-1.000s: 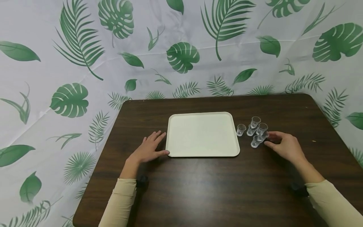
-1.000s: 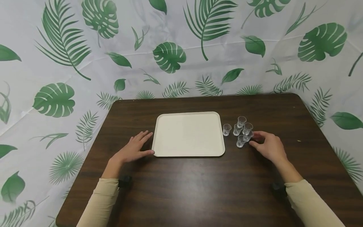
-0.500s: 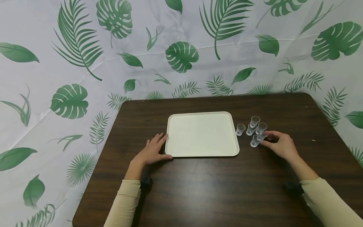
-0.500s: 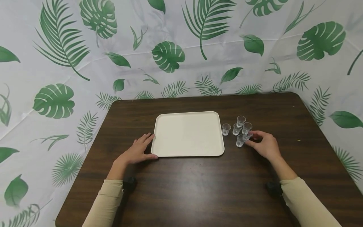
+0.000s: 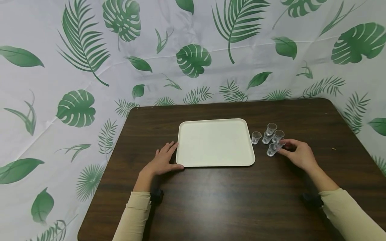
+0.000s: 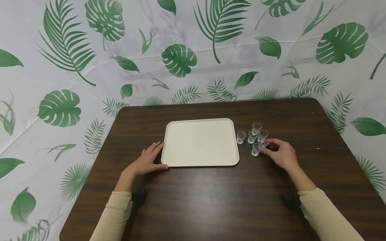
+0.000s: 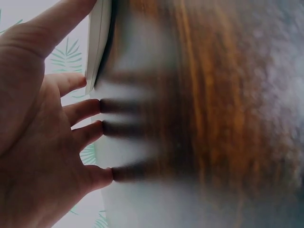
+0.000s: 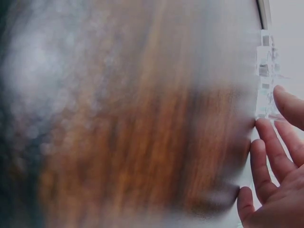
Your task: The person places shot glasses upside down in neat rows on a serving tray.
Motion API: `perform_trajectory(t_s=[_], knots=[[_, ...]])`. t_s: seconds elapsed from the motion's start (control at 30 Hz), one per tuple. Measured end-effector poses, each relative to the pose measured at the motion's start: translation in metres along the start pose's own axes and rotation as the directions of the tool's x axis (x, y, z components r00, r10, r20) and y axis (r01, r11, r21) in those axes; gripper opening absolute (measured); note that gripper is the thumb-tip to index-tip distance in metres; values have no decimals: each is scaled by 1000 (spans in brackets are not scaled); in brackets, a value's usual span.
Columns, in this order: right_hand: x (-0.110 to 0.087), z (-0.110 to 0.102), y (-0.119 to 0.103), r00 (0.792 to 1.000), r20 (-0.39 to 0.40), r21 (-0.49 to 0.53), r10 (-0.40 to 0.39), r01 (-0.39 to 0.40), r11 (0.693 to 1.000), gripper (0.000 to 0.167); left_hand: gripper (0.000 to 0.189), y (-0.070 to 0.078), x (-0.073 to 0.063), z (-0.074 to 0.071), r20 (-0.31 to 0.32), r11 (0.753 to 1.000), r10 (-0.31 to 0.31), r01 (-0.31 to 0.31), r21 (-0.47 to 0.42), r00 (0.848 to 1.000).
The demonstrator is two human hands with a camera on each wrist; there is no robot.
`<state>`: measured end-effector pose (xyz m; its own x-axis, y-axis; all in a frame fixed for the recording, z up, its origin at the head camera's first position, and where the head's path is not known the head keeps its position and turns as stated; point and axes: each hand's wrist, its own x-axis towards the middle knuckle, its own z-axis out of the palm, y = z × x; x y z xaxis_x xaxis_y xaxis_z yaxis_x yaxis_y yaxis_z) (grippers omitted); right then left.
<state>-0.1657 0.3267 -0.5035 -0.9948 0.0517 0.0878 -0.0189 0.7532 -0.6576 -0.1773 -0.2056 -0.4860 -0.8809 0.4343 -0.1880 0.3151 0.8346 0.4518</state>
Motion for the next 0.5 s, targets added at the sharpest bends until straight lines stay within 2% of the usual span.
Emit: perform_trajectory(t_s=[0.3,0.5], knots=[[-3,-2,1,999,17,6,-39,39,999,36,108,-1,3,1,4,1000,-13,13,-18,1000],[-4,-11,2,999,39,31,-19,18,999,43,108,-1,5,0,9,1000,-21,21,-9,1000]])
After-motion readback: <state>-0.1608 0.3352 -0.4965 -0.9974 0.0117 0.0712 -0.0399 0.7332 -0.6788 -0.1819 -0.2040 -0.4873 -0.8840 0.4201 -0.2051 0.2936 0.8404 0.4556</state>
